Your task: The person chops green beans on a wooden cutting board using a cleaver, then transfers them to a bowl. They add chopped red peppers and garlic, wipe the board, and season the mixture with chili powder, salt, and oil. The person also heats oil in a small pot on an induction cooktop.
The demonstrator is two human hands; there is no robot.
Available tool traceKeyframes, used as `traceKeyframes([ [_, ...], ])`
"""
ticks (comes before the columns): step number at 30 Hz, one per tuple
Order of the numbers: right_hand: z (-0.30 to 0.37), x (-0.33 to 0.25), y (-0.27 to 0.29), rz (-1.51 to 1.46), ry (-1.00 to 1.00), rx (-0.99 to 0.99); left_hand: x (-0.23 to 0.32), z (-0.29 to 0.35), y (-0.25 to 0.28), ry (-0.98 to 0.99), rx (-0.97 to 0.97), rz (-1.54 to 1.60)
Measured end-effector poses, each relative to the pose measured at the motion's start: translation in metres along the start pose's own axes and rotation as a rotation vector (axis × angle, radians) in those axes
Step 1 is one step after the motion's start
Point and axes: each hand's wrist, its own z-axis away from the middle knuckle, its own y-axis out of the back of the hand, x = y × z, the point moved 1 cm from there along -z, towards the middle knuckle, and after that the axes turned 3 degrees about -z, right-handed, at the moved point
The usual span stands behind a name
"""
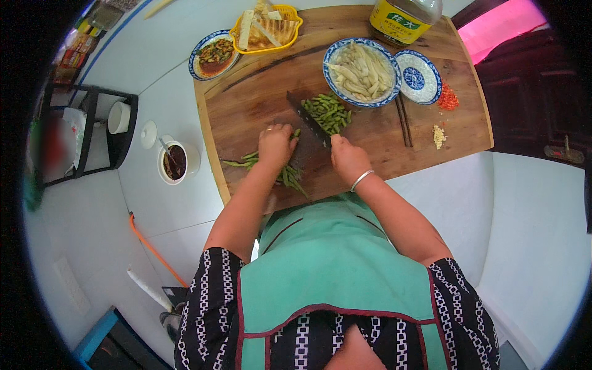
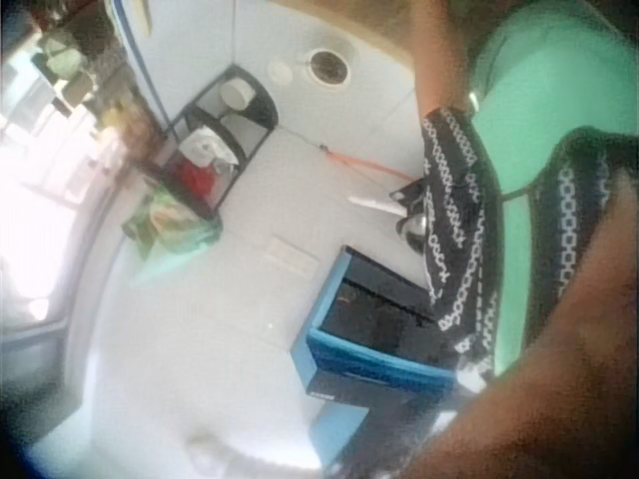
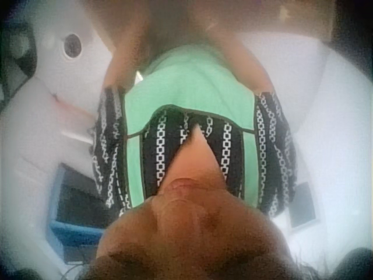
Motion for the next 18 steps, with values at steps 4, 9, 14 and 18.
traceKeyframes([
  [4,0.002,-0.013,0.020,0.039,0.036,-0.021,0.016,-0.005,-0.003,0.086,0.075,0.041],
  [9,0.002,-0.027,0.017,0.056,0.077,-0.066,-0.005,0.014,0.016,0.082,0.114,0.010],
  [14,0.001,-0.016,-0.014,0.048,0.032,-0.086,-0.027,0.037,0.023,0.087,0.043,0.108],
  [18,0.005,-0.015,-0.012,-0.019,0.013,-0.026,-0.032,0.060,0.016,0.054,0.020,0.065],
])
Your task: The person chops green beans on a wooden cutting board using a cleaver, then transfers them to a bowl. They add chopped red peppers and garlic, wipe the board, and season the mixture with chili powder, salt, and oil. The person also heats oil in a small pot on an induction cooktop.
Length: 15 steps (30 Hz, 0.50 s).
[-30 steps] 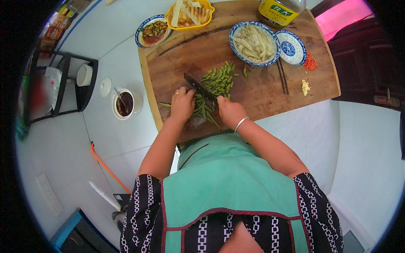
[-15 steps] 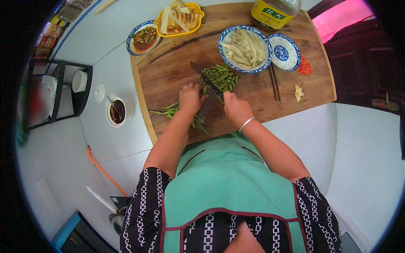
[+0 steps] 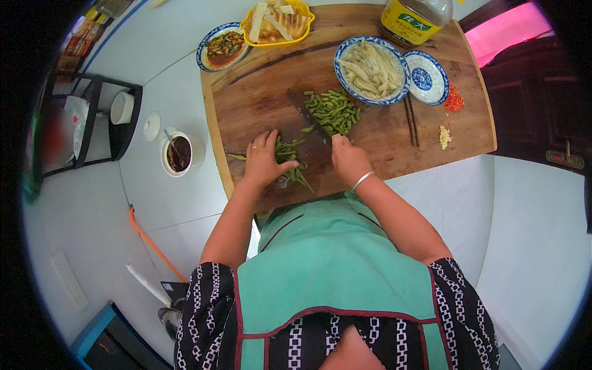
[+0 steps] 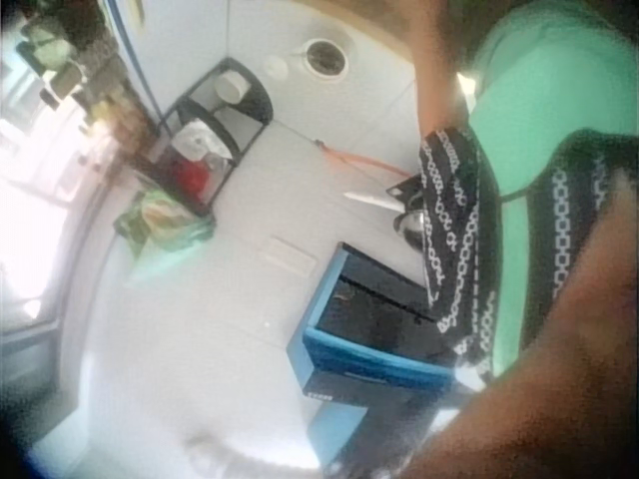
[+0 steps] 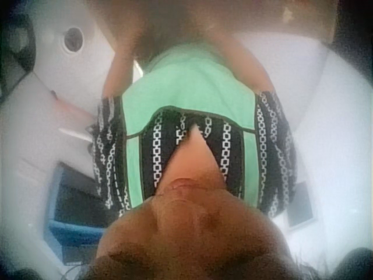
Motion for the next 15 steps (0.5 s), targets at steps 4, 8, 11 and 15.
traceKeyframes([
  [4,0.005,-0.014,0.006,-0.014,0.024,-0.004,0.005,0.011,-0.005,0.063,-0.058,0.006],
  [8,0.014,-0.034,-0.007,-0.006,0.032,-0.028,0.007,0.015,-0.004,0.071,-0.029,-0.026],
  [11,0.012,-0.035,-0.015,-0.020,0.007,-0.106,0.003,0.017,-0.005,0.072,-0.034,-0.031],
  [15,0.011,-0.032,-0.019,0.016,0.003,-0.118,0.005,0.019,-0.004,0.082,-0.043,-0.066],
])
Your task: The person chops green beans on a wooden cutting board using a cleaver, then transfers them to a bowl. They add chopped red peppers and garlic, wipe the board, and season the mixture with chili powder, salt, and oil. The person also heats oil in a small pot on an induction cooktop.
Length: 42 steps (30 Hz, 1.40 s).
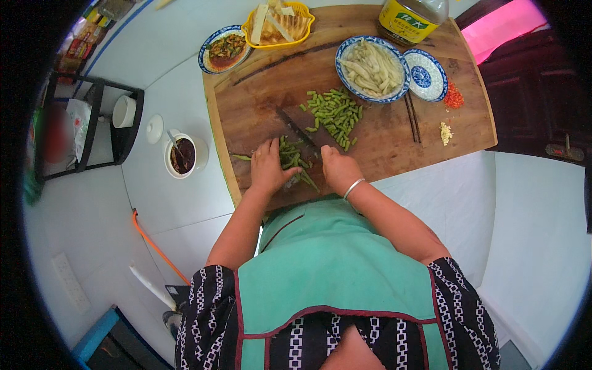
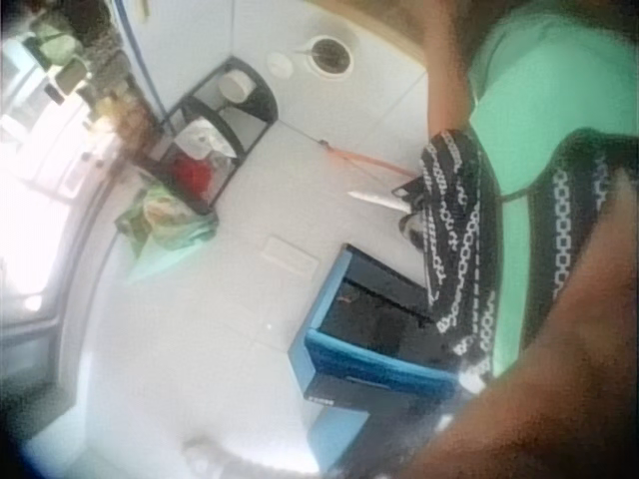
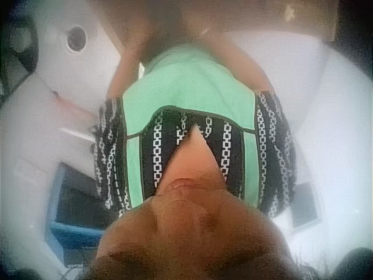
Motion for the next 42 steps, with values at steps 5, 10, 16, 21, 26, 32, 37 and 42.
traceKeyframes([
  [5,0.006,0.002,0.019,0.009,-0.031,0.079,0.004,0.005,0.001,0.044,-0.029,0.004],
  [10,0.009,0.004,0.021,0.007,-0.035,0.043,0.020,0.010,-0.001,0.128,-0.056,-0.009],
  [16,0.007,0.011,0.006,-0.028,0.087,0.020,0.036,0.013,-0.010,0.281,-0.006,0.001],
  [21,-0.005,0.025,0.017,0.005,0.071,-0.084,0.034,0.019,-0.029,0.342,0.074,0.002],
  [26,-0.012,0.046,0.026,0.006,0.142,-0.113,0.051,0.029,-0.031,0.434,0.127,0.024],
  [32,-0.014,0.057,0.034,-0.018,0.195,-0.150,0.046,0.035,-0.039,0.365,0.088,0.072],
  [37,-0.019,0.069,0.040,-0.041,0.222,-0.161,0.024,0.037,-0.045,0.265,0.161,0.192],
  [42,-0.019,0.080,0.041,-0.042,0.246,-0.128,0.060,0.028,-0.055,0.313,0.300,0.031],
])
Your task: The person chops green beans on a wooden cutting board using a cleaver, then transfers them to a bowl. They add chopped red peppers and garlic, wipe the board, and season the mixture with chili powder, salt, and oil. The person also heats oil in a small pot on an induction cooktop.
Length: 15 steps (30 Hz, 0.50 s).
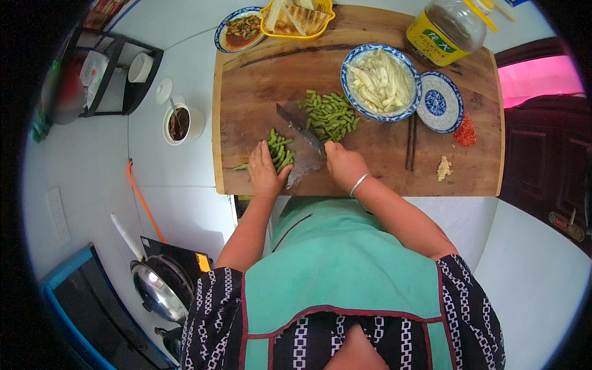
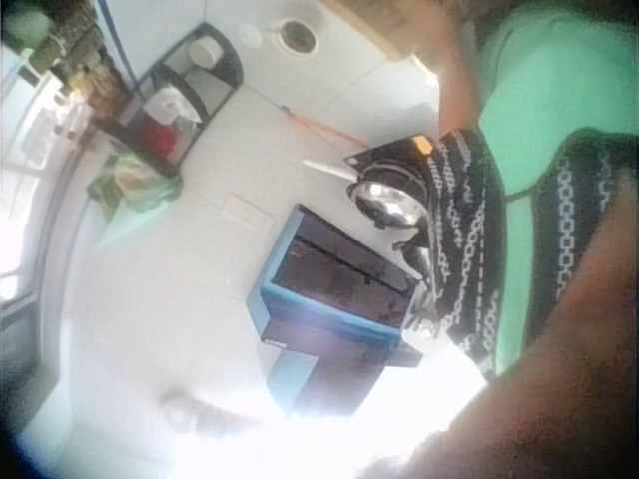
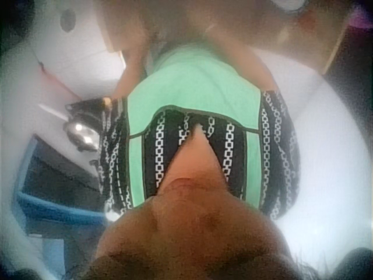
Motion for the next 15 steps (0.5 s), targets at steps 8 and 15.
traceKeyframes([
  [8,0.009,0.009,0.012,0.046,-0.054,0.065,0.033,-0.038,-0.010,-0.100,-0.064,0.015],
  [15,0.011,-0.019,0.005,0.109,-0.069,0.062,0.020,-0.040,0.013,-0.134,-0.109,-0.018],
])
